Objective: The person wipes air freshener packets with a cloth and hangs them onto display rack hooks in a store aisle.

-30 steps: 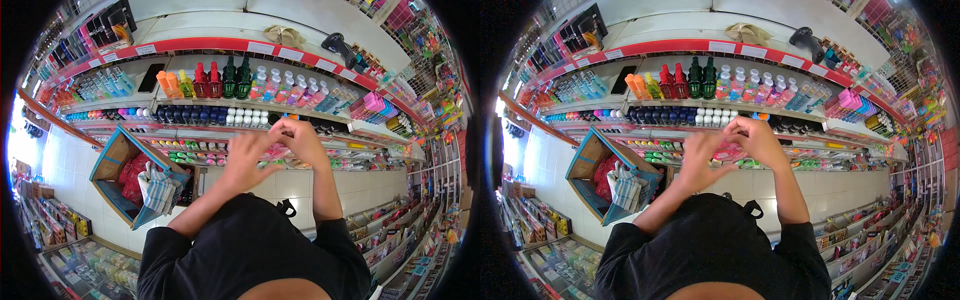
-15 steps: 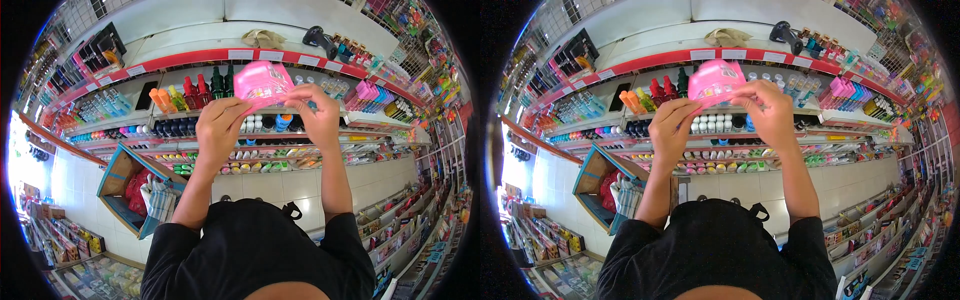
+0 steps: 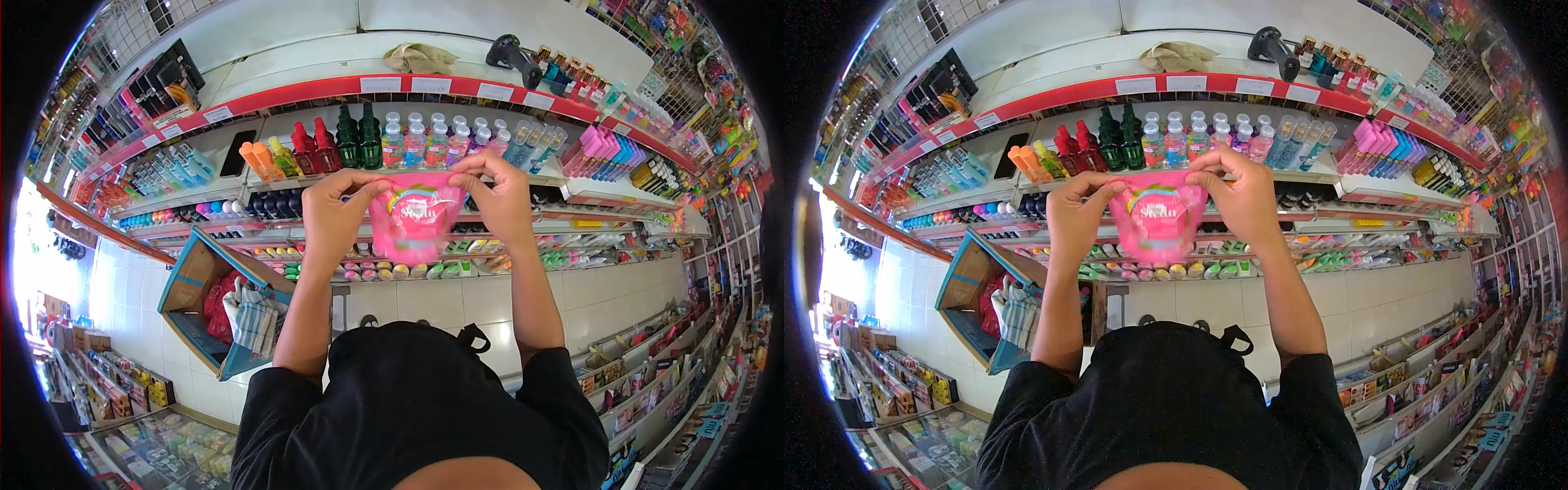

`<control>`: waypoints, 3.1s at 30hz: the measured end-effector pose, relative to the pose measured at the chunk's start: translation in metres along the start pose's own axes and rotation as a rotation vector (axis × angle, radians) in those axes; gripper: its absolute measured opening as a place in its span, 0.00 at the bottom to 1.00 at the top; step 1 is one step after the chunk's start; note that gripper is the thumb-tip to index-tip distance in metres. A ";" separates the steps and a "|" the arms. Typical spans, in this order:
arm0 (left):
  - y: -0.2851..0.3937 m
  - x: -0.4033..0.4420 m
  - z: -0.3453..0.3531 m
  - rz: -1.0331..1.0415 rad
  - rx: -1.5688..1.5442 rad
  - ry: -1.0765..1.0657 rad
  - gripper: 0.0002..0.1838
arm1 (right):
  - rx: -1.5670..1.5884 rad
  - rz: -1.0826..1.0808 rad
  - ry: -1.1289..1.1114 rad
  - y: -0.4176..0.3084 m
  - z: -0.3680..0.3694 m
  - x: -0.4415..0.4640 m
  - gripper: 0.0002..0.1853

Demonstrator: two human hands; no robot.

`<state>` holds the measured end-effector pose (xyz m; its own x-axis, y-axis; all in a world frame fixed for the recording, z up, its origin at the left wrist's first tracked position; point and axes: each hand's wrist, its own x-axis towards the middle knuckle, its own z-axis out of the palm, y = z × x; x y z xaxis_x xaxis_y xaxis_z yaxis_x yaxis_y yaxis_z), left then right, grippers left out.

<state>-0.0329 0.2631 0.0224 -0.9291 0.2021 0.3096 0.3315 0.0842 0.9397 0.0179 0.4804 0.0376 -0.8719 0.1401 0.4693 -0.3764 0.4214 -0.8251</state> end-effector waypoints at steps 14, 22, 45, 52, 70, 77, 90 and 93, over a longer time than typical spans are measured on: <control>0.001 -0.013 0.027 -0.011 -0.315 0.067 0.06 | 0.115 0.020 -0.096 0.008 -0.026 -0.010 0.08; 0.021 -0.026 0.056 -0.030 -0.353 0.041 0.06 | 0.076 -0.240 -0.231 -0.031 -0.031 -0.002 0.21; 0.066 0.096 0.050 0.187 -0.365 0.015 0.09 | 0.178 -0.312 -0.287 -0.077 -0.035 0.140 0.06; 0.102 0.158 0.022 0.252 -0.187 -0.124 0.09 | -0.052 -0.578 -0.164 -0.134 -0.058 0.231 0.03; 0.144 0.311 -0.074 0.513 0.042 0.233 0.13 | -0.067 -0.533 -0.085 -0.212 0.015 0.432 0.05; 0.162 0.373 -0.102 0.569 0.183 0.317 0.15 | 0.030 -0.408 0.053 -0.204 0.041 0.534 0.03; 0.152 0.367 -0.114 0.456 0.181 0.276 0.13 | 0.004 -0.433 0.004 -0.186 0.042 0.511 0.09; 0.138 0.382 -0.122 0.474 0.070 0.133 0.12 | -0.298 -0.793 0.242 -0.161 0.040 0.478 0.12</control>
<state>-0.3623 0.2331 0.2882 -0.6847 0.1076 0.7208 0.7286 0.0792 0.6803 -0.3508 0.4432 0.3822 -0.2853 -0.1213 0.9507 -0.7159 0.6865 -0.1273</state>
